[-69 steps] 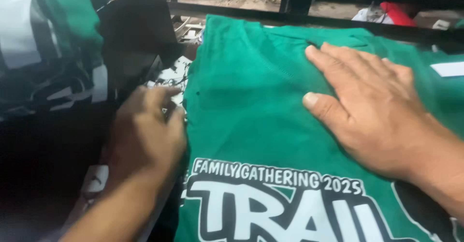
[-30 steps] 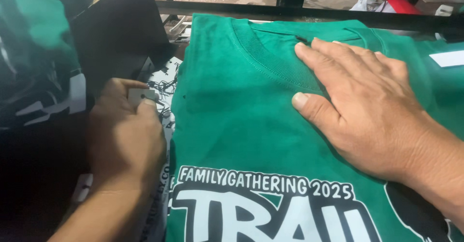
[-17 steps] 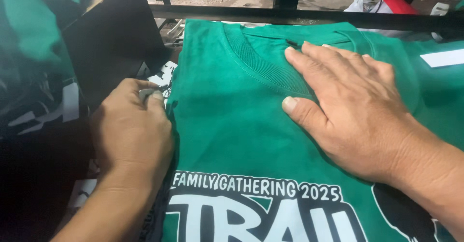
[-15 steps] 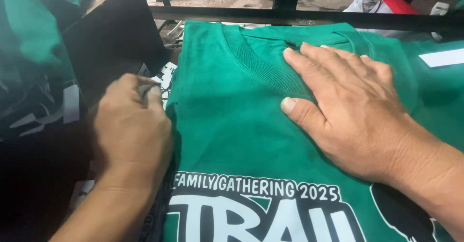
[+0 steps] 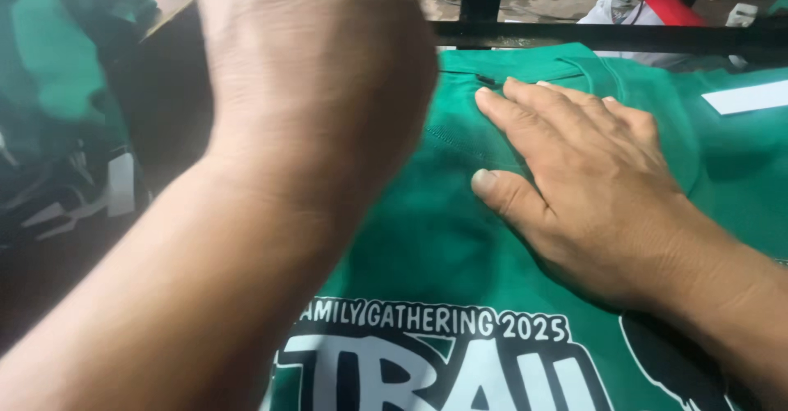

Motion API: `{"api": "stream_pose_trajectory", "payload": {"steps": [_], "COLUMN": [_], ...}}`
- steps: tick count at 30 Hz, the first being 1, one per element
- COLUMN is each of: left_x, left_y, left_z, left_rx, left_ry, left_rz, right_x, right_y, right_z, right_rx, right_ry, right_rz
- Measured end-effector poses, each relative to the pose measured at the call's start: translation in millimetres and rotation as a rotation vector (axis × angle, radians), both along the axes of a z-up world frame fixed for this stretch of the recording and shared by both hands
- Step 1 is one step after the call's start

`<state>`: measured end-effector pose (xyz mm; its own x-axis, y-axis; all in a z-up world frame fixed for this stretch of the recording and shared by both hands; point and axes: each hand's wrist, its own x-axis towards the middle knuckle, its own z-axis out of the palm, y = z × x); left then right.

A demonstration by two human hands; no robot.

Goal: The person attaches a white tag to the collar of a green t-shirt using a black plastic fastener. They then smooth the shirt and repeat the process on another green t-shirt.

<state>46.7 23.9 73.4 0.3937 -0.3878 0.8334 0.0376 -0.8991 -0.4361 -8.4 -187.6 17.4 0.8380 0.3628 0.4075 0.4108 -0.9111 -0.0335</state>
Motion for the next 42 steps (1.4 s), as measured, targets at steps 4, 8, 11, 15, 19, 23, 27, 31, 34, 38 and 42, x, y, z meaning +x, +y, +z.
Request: {"api": "stream_pose_trajectory", "payload": {"steps": [4,8,11,15,19,23,27,31,34,38,42], "left_x": [-14.7,-25.6,-24.8,-28.9,-30.5,-35.1,-39.2,-36.0,-35.4,-33.4,-37.2], "left_y": [-39.0,-51.1,-49.2,-45.4,-43.1,-41.4,-39.9,-38.4,-40.5,-39.2,-39.2], "left_z": [-28.6,-69.3,-72.5,-69.7,-68.0,-66.7,-64.9,-67.7,-65.5,-68.3,-68.9], "left_rx": [-0.263,-0.501,-0.555,-0.626,-0.649,-0.628,-0.631,-0.647,-0.661,-0.668,-0.615], "left_ry": [0.102,0.379,0.409,0.424,0.424,0.399,0.379,0.290,0.265,0.364,0.368], "left_rz": [-0.480,-0.475,-0.515,-0.605,-0.662,-0.732,-0.750,-0.667,-0.624,-0.510,-0.483], "right_x": [-3.7,-5.0,-8.7,-5.3,0.4,34.1,51.8,44.9,40.2,39.5,52.1], "right_y": [1.1,-1.8,1.7,-1.0,3.3,-1.0,18.7,17.4,6.5,5.8,-4.9], "right_z": [5.3,1.9,8.6,9.0,31.4,45.8,43.1,36.4,31.1,26.4,16.3], "right_rx": [0.064,0.112,0.139,0.159,0.476,0.465,0.581,0.779,0.795,0.949,0.977], "right_ry": [-0.030,-0.066,-0.072,-0.080,0.098,-0.011,0.118,0.164,0.026,-0.015,-0.090], "right_rz": [0.021,0.064,0.118,0.097,-0.130,-0.012,0.074,-0.095,-0.066,-0.004,0.004]}}
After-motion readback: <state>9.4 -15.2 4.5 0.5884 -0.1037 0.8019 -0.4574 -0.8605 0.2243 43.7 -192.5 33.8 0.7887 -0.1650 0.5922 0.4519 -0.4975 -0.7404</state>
